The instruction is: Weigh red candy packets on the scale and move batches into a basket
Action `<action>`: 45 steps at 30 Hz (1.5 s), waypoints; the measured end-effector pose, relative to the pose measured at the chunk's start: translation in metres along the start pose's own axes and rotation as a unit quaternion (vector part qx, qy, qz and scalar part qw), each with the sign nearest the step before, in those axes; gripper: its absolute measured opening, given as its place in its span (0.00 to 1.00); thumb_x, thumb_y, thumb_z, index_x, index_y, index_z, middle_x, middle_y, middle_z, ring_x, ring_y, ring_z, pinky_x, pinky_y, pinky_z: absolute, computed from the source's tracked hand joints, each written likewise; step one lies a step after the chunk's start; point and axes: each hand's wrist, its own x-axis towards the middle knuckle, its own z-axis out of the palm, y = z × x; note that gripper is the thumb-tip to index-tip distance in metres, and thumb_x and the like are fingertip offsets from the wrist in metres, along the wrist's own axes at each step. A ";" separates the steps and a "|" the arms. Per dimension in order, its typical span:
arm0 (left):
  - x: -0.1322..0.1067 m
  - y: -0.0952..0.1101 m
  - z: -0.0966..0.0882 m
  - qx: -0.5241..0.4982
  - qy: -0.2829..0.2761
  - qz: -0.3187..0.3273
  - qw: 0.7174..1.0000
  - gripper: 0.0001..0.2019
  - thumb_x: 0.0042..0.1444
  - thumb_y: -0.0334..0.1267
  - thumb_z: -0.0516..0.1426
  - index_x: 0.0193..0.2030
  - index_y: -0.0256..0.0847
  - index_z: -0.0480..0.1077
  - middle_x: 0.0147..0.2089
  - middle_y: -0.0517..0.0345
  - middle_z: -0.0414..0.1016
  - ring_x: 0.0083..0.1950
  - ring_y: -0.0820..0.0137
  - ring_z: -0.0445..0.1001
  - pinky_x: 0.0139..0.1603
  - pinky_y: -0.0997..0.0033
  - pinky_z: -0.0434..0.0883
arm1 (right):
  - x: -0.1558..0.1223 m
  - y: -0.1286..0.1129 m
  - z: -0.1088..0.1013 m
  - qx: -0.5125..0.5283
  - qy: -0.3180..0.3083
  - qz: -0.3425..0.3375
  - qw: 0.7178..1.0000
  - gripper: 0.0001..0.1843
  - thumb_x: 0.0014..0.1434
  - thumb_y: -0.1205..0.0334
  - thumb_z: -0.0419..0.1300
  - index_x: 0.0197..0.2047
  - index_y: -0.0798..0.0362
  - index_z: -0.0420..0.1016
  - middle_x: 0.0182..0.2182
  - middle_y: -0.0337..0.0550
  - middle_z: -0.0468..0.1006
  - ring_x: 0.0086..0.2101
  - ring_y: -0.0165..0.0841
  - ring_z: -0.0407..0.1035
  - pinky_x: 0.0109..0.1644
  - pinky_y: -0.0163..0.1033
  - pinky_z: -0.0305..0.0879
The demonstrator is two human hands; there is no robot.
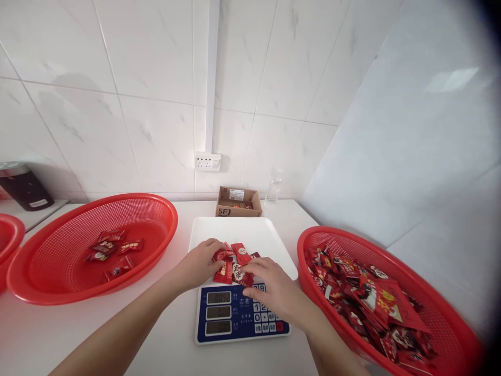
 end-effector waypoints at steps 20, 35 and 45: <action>-0.011 -0.004 -0.014 0.007 -0.116 -0.025 0.993 0.32 0.53 0.46 0.57 0.64 0.54 0.54 0.70 0.58 0.51 0.68 0.61 0.52 0.65 0.58 0.57 | -0.014 0.021 -0.010 0.039 0.030 0.047 0.998 0.17 0.56 0.72 0.50 0.45 0.49 0.73 0.47 0.44 0.75 0.49 0.36 0.67 0.55 0.43 0.62; -0.008 0.006 0.008 0.022 -0.088 0.015 0.996 0.25 0.55 0.39 0.56 0.61 0.49 0.60 0.66 0.52 0.57 0.66 0.58 0.56 0.62 0.53 0.60 | -0.008 0.019 -0.003 0.040 0.023 0.043 0.998 0.17 0.61 0.61 0.52 0.51 0.46 0.74 0.52 0.46 0.73 0.53 0.39 0.65 0.59 0.49 0.59; -0.009 0.011 0.008 0.062 -0.076 0.031 0.995 0.17 0.57 0.38 0.55 0.54 0.51 0.64 0.62 0.54 0.61 0.59 0.58 0.62 0.56 0.55 0.65 | 0.023 0.035 0.001 -0.077 0.087 0.062 0.991 0.19 0.62 0.61 0.51 0.55 0.50 0.71 0.52 0.49 0.73 0.53 0.40 0.64 0.57 0.49 0.59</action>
